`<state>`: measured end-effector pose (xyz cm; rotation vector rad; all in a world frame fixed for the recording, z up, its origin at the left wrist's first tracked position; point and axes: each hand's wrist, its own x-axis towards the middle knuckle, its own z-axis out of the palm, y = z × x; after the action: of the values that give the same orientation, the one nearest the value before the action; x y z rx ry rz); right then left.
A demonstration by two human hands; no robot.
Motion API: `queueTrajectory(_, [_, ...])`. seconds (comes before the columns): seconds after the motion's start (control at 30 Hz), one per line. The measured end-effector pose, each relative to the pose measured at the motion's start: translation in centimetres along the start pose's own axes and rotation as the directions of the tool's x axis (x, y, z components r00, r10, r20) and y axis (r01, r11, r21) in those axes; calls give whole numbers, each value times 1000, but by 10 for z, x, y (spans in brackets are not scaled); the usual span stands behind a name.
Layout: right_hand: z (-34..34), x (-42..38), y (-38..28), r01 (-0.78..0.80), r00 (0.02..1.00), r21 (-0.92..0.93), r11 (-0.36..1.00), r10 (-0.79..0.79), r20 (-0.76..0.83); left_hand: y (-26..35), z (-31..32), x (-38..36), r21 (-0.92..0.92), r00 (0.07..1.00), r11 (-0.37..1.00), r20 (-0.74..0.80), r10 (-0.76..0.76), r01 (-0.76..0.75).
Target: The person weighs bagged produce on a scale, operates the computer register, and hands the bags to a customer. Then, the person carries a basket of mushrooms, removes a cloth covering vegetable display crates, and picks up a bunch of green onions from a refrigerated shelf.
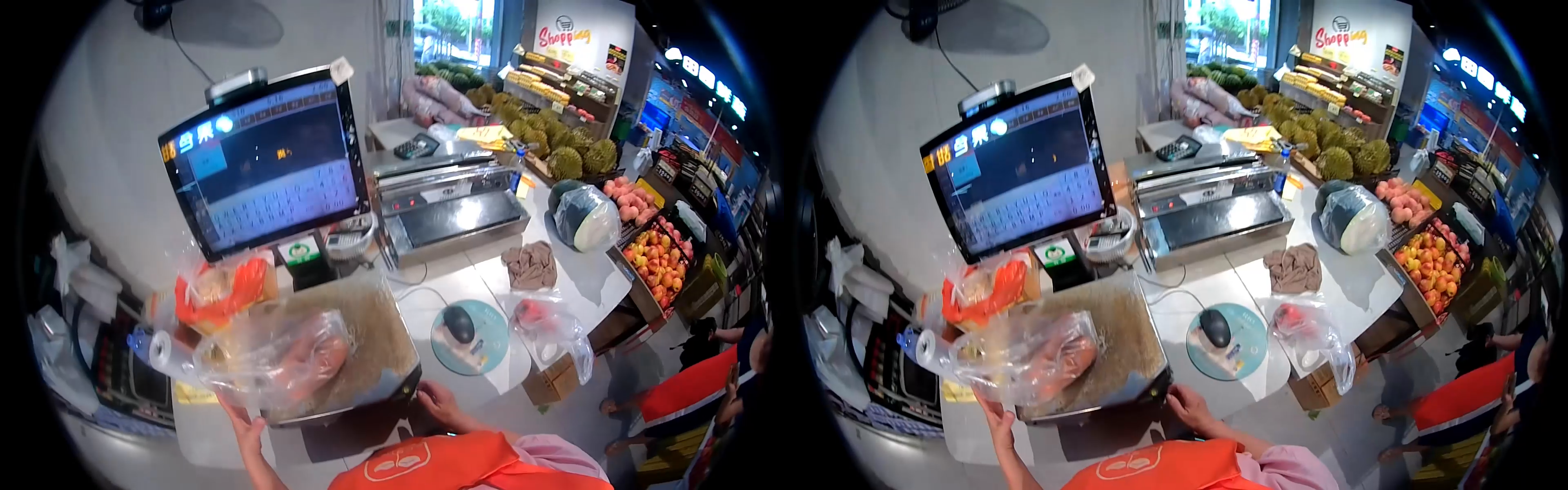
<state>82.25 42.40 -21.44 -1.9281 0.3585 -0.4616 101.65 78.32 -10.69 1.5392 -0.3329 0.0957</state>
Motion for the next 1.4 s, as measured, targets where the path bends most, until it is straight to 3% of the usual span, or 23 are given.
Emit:
queueTrajectory(0.13, [1, 0, -2, -28, 1000, -59, 998, 27, -11, -6, 12, 10, -40, 998, 997, 13, -61, 62])
queueTrajectory(0.17, [1, -1, -4, -65, 998, -69, 995, 65, -4, -4, 21, 14, -79, 1000, 996, -19, 25, -27])
queueTrajectory(0.27, [-1, 5, -9, 141, 965, -325, 935, -203, -166, -24, 19, 27, 140, 986, 989, -164, -24, 47])
queueTrajectory(0.33, [-4, 12, -11, 188, 950, -380, 906, -266, -163, -49, 18, 39, 276, 943, 961, -311, 122, -33])
queueTrajectory(0.4, [-1, 10, -11, 227, 949, -413, 882, -296, -110, -17, 27, 51, 348, 968, 937, -247, 47, 44])
queueTrajectory(0.43, [0, 10, -9, 257, 941, -404, 878, -323, -104, 2, 39, 54, 425, 946, 904, -309, 100, 43])
queueTrajectory(0.5, [0, 14, -11, 315, 930, -385, 867, -363, -56, 22, 48, 60, 433, 937, 894, -346, 46, 116])
queueTrajectory(0.57, [1, 9, -14, 344, 928, -381, 858, -372, 0, 28, 51, 73, 180, 933, 979, -358, -28, 98])
queueTrajectory(0.6, [-2, 10, -21, 356, 925, -390, 849, -380, 17, 11, 51, 83, -58, 922, 998, -385, -35, 14])
queueTrajectory(0.67, [-13, 4, -28, 365, 927, -408, 837, -366, 77, -9, 44, 93, -218, 923, 976, -369, -109, 28])
queueTrajectory(0.8, [-28, 21, -84, 296, 955, -232, 927, -288, 68, -11, 46, 98, -347, 931, 937, -326, -163, 43])
queueTrajectory(0.9, [-7, 51, -146, 406, 902, -49, 912, -392, 181, -12, 47, 97, -442, 935, 896, -299, -190, 40])
queueTrajectory(1.0, [30, 80, -168, 486, 826, -26, 873, -449, 341, -8, 47, 92, -461, 933, 884, -279, -228, 78])
queueTrajectory(1.07, [63, 96, -174, 387, 865, 73, 919, -389, 317, -1, 50, 89, -444, 922, 891, -301, -242, 89])
queueTrajectory(1.17, [96, 120, -164, 452, 888, -152, 879, -427, 169, -9, 43, 84, -415, 924, 907, -315, -215, 70])
queueTrajectory(1.27, [103, 128, -167, 549, 826, -322, 772, -559, 69, -8, 40, 77, -380, 942, 925, -311, -127, -1])
queueTrajectory(1.4, [107, 138, -165, 508, 834, -414, 756, -552, 15, -15, 26, 77, -333, 937, 942, -316, -148, 37])
